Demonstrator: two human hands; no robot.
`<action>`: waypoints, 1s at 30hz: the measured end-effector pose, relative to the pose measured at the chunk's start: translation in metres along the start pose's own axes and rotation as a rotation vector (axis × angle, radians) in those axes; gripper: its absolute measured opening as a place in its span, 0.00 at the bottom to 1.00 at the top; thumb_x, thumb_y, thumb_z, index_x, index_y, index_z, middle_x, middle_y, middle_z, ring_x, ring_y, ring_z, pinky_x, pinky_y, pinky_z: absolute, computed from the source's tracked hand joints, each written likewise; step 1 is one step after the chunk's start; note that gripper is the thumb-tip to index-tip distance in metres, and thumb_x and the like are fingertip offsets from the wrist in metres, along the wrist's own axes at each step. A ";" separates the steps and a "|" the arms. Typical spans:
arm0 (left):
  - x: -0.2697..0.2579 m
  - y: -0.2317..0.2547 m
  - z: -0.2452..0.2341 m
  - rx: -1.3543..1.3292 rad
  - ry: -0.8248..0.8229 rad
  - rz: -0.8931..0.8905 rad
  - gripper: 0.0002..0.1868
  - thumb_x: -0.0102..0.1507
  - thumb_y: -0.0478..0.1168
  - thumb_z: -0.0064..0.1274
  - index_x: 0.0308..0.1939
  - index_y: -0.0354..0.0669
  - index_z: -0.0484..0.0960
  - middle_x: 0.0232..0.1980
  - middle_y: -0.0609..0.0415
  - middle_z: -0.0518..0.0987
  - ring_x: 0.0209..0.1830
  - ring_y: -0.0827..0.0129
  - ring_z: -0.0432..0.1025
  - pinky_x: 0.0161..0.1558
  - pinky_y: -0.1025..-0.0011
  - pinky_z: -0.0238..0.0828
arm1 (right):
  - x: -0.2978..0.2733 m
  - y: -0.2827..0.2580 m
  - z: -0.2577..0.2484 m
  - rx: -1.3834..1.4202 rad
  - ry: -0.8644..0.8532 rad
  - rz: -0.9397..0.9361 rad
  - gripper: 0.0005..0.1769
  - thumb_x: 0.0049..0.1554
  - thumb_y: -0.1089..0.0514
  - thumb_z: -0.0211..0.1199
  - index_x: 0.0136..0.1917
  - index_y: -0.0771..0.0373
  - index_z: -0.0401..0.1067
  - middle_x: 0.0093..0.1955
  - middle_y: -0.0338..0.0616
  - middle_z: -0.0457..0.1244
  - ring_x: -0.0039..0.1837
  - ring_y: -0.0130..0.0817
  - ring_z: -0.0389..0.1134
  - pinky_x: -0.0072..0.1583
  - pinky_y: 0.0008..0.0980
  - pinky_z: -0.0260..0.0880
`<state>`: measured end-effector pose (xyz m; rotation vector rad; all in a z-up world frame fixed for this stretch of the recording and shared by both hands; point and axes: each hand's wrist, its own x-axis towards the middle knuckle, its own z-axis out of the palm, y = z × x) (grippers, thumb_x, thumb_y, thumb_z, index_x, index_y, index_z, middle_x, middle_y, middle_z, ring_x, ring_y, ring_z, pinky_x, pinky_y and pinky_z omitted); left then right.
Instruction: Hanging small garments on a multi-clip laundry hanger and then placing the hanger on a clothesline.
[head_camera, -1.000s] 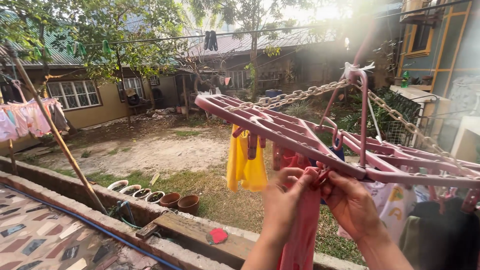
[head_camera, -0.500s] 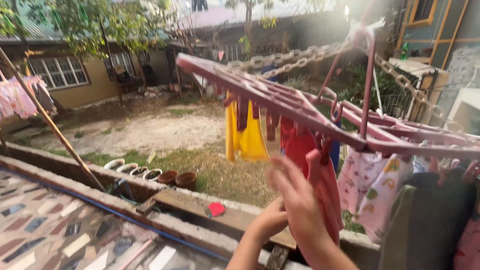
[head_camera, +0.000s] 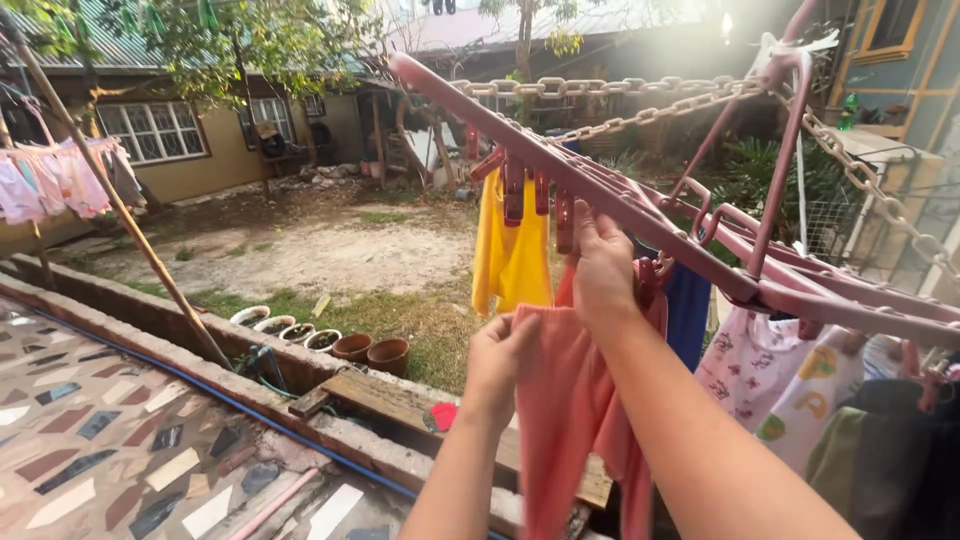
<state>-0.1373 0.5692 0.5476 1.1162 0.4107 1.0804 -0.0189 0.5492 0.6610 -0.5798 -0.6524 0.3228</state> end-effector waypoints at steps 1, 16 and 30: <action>0.014 -0.001 -0.001 -0.004 0.043 0.022 0.13 0.61 0.39 0.67 0.46 0.37 0.86 0.37 0.51 0.85 0.33 0.70 0.80 0.37 0.73 0.79 | -0.002 -0.003 0.005 -0.034 -0.025 0.004 0.16 0.60 0.49 0.69 0.59 0.57 0.77 0.43 0.37 0.71 0.39 0.22 0.69 0.47 0.23 0.71; 0.038 0.025 0.035 0.070 0.103 0.031 0.14 0.58 0.42 0.69 0.45 0.43 0.88 0.35 0.56 0.84 0.33 0.75 0.78 0.33 0.79 0.75 | 0.014 0.002 -0.028 0.187 -0.044 0.203 0.11 0.59 0.60 0.71 0.54 0.61 0.74 0.45 0.44 0.70 0.43 0.36 0.74 0.49 0.43 0.81; 0.028 0.025 0.066 -0.023 0.128 0.065 0.08 0.57 0.40 0.70 0.37 0.46 0.87 0.29 0.56 0.83 0.28 0.74 0.76 0.31 0.80 0.70 | -0.032 -0.034 -0.025 0.059 0.033 0.230 0.09 0.54 0.67 0.71 0.48 0.64 0.74 0.39 0.38 0.67 0.38 0.27 0.70 0.39 0.27 0.75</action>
